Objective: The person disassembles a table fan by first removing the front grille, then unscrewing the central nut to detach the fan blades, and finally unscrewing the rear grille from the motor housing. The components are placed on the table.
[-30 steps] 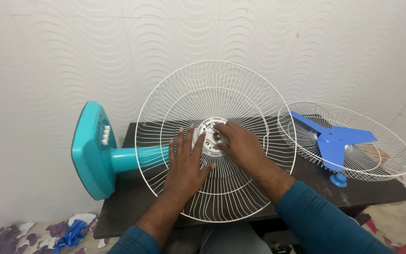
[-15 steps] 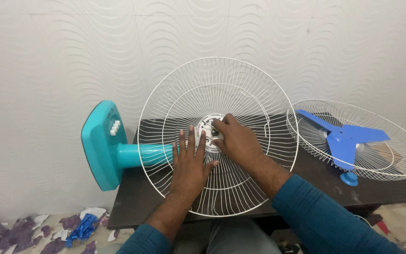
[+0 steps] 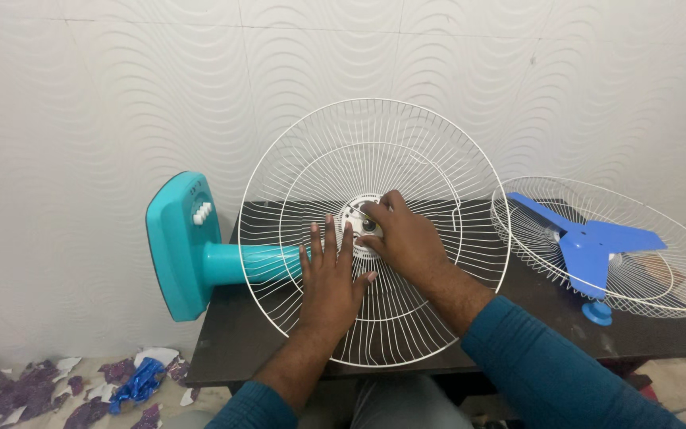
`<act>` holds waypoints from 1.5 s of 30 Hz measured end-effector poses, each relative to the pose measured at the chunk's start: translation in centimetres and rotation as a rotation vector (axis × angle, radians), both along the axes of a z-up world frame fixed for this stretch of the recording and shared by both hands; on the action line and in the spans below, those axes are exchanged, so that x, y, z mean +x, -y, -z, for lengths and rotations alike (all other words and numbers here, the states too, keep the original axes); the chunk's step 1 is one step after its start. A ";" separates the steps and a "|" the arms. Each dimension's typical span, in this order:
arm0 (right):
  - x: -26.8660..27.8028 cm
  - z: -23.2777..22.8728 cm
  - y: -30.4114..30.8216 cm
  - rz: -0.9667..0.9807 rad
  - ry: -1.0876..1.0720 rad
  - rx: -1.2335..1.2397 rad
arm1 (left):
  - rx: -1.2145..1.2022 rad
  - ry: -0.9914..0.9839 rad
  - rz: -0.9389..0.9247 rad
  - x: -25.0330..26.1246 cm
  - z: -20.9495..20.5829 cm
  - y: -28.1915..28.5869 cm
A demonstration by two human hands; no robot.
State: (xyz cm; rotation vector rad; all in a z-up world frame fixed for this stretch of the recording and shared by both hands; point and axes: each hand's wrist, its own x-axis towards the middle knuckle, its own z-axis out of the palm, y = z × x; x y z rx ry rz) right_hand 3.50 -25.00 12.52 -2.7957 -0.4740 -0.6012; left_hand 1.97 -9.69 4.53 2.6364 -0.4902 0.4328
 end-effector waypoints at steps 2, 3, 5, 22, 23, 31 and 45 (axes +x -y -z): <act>0.1 -0.1 0.0 -0.011 -0.018 -0.010 | -0.010 -0.020 0.007 -0.2 -0.2 -0.2; 0.3 -0.2 0.0 -0.017 -0.025 -0.015 | -0.016 -0.028 0.011 -0.2 -0.2 -0.2; 0.5 -0.3 0.1 -0.017 -0.055 -0.014 | 0.025 -0.021 0.047 -0.3 -0.3 -1.0; 0.7 -0.8 0.1 -0.103 -0.061 -0.066 | -0.019 -0.064 -0.001 -0.7 0.7 -1.5; 0.7 -0.8 0.2 -0.101 -0.091 -0.038 | -0.012 -0.063 -0.001 -0.8 0.7 -1.5; 0.6 0.7 1.5 -0.123 -0.089 0.255 | 0.024 -0.032 -0.004 -0.3 0.8 -1.3; 2.3 0.5 3.0 -0.138 -0.192 0.226 | -0.001 -0.100 -0.067 -0.8 -0.1 -1.0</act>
